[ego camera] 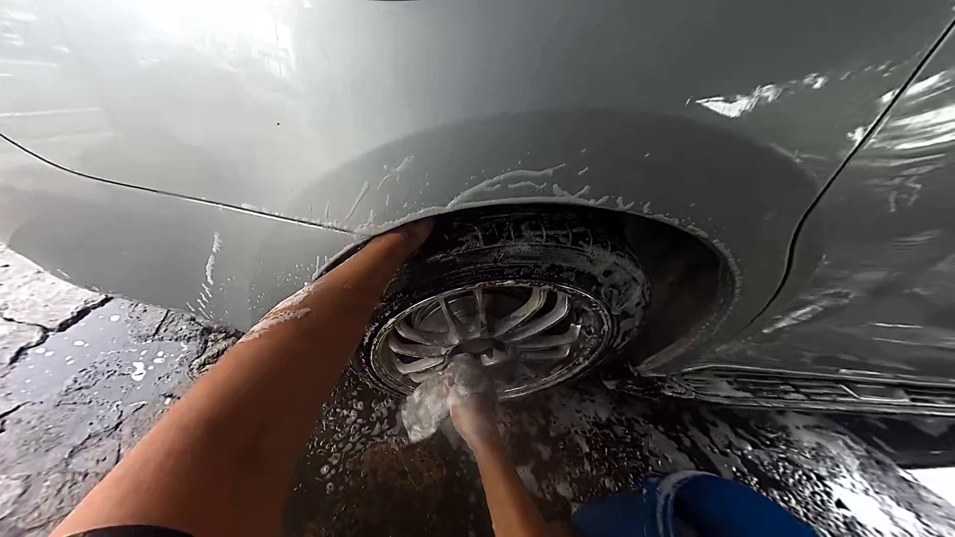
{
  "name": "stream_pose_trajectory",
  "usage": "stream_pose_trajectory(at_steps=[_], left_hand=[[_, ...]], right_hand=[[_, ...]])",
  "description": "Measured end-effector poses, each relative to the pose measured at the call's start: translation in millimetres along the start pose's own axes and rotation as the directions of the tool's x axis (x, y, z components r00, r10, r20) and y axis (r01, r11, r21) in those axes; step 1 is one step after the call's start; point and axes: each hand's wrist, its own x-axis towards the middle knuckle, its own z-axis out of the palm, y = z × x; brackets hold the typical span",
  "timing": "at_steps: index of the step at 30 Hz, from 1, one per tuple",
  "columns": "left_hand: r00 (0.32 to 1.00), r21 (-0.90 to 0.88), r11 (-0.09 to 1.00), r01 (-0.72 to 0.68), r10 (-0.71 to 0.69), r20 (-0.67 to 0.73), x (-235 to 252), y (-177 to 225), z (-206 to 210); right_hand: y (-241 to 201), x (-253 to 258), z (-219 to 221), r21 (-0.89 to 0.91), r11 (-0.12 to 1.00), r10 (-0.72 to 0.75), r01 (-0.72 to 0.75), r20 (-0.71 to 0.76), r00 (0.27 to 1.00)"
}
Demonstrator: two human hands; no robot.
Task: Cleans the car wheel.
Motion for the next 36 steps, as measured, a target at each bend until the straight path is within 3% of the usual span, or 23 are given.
stream_pose_trajectory(at_steps=[5, 9, 12, 16, 19, 20, 21, 22, 25, 28, 32, 34, 36], left_hand=[[0.990, -0.029, 0.999, 0.040, -0.036, 0.137, 3.5, 18.8, 9.9], [0.993, -0.055, 0.998, 0.006, 0.000, 0.116, 6.2, 16.4, 18.1], [0.984, -0.083, 0.996, 0.014, 0.001, 0.180, -0.6, 16.7, 10.5], [0.988, -0.129, 0.992, 0.004, 0.016, 0.155, -7.9, 13.5, 9.4], [0.993, -0.106, 0.994, 0.005, 0.007, 0.115, -7.2, 11.4, 6.2], [0.993, -0.084, 0.996, 0.016, -0.006, 0.118, -8.6, 12.0, 6.8], [0.992, -0.061, 0.998, 0.025, -0.018, 0.121, -8.1, 13.9, 7.7], [0.993, -0.032, 0.999, 0.022, -0.018, 0.117, -5.8, 15.8, 9.4], [0.995, 0.022, 1.000, 0.003, -0.005, 0.097, -5.8, 15.2, 15.7], [0.999, 0.023, 1.000, 0.019, -0.019, 0.038, -5.1, 11.2, 17.7], [0.998, 0.059, 0.997, 0.047, -0.049, 0.032, -1.6, 14.5, 16.7], [0.998, 0.073, 0.996, 0.058, -0.060, 0.025, -1.7, 14.6, 17.9], [0.998, 0.074, 0.996, 0.055, -0.056, 0.023, -0.6, 16.0, 20.1]], right_hand=[[-42.3, 9.1, 9.7, -0.296, 0.948, 0.124, -0.115, 0.013, 0.992], [-53.5, 43.8, 12.9, -0.204, 0.971, 0.139, -0.129, 0.034, 0.990], [-73.5, 22.4, 29.6, -0.109, 0.990, 0.105, -0.093, 0.110, 0.988], [-88.7, 5.1, 17.3, -0.283, 0.948, 0.215, -0.147, 0.225, 0.950], [-63.7, 28.0, 31.3, -0.259, 0.963, 0.062, -0.073, -0.050, 0.997], [-73.5, 28.2, 34.0, -0.259, 0.964, 0.054, -0.062, -0.036, 0.998], [-101.2, 25.5, 24.1, -0.282, 0.957, 0.114, -0.074, 0.127, 0.985], [-120.1, 23.9, 25.2, -0.279, 0.960, 0.079, -0.032, 0.161, 0.984], [-144.1, 16.9, 39.0, -0.200, 0.978, -0.044, 0.063, 0.098, 0.994], [-118.9, 6.9, 37.2, -0.226, 0.973, -0.005, 0.040, 0.154, 0.988], [-56.1, 11.8, 15.2, -0.298, 0.943, 0.210, -0.150, 0.179, 0.961], [-53.2, 20.5, 20.8, -0.275, 0.955, 0.142, -0.111, 0.096, 0.985], [-77.7, 23.5, 36.8, -0.223, 0.975, 0.026, -0.019, 0.028, 0.999]])
